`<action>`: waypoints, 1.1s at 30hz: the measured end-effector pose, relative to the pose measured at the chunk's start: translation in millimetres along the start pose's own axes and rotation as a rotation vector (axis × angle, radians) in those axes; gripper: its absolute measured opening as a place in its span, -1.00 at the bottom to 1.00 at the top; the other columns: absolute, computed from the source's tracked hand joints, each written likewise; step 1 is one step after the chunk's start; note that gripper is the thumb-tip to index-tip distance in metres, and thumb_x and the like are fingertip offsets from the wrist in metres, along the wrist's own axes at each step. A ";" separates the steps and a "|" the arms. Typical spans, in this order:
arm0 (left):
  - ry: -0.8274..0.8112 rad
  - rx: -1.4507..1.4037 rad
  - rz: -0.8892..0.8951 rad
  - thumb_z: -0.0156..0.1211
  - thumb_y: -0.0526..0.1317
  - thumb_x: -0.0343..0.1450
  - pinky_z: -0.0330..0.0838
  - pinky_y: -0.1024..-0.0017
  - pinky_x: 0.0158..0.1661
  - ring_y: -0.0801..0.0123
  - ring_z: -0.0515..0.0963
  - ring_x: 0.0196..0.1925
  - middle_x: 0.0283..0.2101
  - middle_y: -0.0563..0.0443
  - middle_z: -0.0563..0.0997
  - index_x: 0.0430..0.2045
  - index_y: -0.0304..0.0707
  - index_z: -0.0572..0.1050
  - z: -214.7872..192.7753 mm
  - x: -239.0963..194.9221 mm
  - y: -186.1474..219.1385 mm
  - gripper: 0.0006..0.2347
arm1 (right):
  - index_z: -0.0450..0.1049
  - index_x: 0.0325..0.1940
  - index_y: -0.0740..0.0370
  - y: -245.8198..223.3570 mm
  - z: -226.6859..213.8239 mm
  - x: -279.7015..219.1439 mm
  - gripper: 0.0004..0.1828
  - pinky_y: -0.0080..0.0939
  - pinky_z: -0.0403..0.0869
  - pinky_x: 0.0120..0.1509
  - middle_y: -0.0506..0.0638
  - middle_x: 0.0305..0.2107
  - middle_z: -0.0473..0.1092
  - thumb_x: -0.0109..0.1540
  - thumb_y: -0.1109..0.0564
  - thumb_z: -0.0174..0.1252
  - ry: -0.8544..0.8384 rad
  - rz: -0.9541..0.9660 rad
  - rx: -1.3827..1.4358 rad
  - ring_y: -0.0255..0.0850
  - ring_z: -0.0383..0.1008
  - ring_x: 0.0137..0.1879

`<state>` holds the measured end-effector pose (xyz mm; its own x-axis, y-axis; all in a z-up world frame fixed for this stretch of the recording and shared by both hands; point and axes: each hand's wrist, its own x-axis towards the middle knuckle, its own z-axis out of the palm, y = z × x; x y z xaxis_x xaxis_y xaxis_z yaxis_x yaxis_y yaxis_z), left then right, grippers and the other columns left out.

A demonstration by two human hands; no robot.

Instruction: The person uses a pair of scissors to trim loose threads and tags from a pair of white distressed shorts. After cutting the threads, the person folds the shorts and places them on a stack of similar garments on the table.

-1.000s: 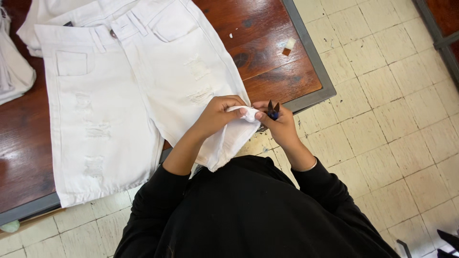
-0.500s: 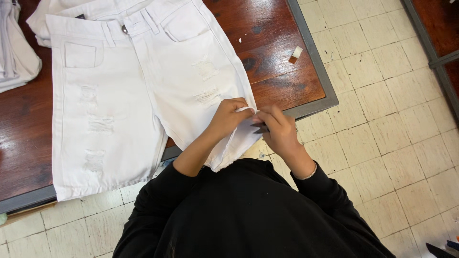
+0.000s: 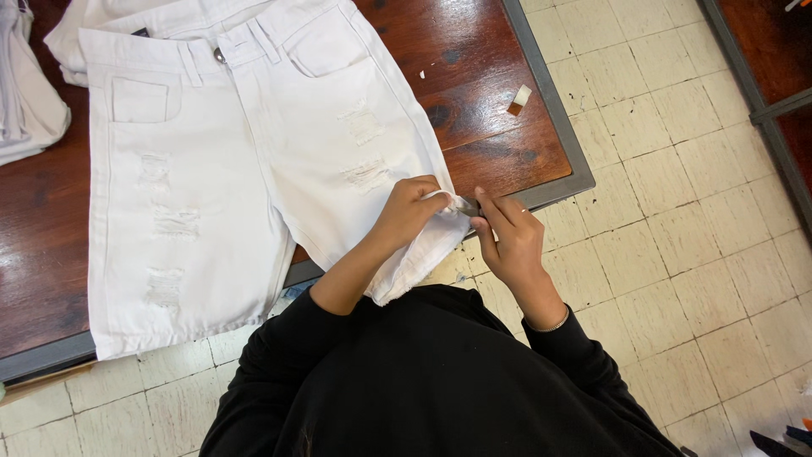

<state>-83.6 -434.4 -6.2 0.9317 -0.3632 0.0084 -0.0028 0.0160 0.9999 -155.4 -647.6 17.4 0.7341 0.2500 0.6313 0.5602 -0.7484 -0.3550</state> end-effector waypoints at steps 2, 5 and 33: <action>-0.007 0.009 -0.003 0.29 -0.28 0.43 0.36 0.35 -0.24 0.39 0.47 -0.35 -0.46 -0.02 0.55 -0.70 -0.31 0.58 -0.2 -1.0 4.1 -0.77 | 0.67 0.21 0.42 1.4 0.8 2.2 -0.63 0.08 0.55 -0.14 0.18 -0.28 0.54 0.46 0.09 0.22 0.007 -0.015 -0.007 0.17 0.60 -0.20; -0.012 0.024 -0.005 0.28 -0.29 0.42 0.36 0.35 -0.24 0.39 0.47 -0.35 -0.45 -0.04 0.57 -0.70 -0.31 0.59 -0.5 -1.9 10.9 -0.77 | 0.70 0.17 0.39 3.6 3.2 3.0 -0.67 0.07 0.55 -0.16 0.16 -0.31 0.55 0.43 0.12 0.28 0.010 -0.041 -0.021 0.15 0.60 -0.22; -0.045 0.195 0.120 0.26 -0.32 0.49 0.42 0.23 -0.07 0.20 0.60 -0.30 -0.38 -0.11 0.64 -0.51 -0.34 0.67 3.0 -13.1 -4.5 -0.84 | 0.66 -0.18 0.20 81.4 23.8 -29.4 -0.86 0.03 0.51 -0.19 0.07 -0.39 0.63 0.48 0.26 0.31 0.344 0.215 0.080 0.10 0.61 -0.35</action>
<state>-96.8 -432.4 -10.7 0.9034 -0.4105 0.1237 -0.1867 -0.1170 0.9754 -122.2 -701.2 -46.5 0.6741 -0.1365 0.7259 0.4466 -0.7074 -0.5478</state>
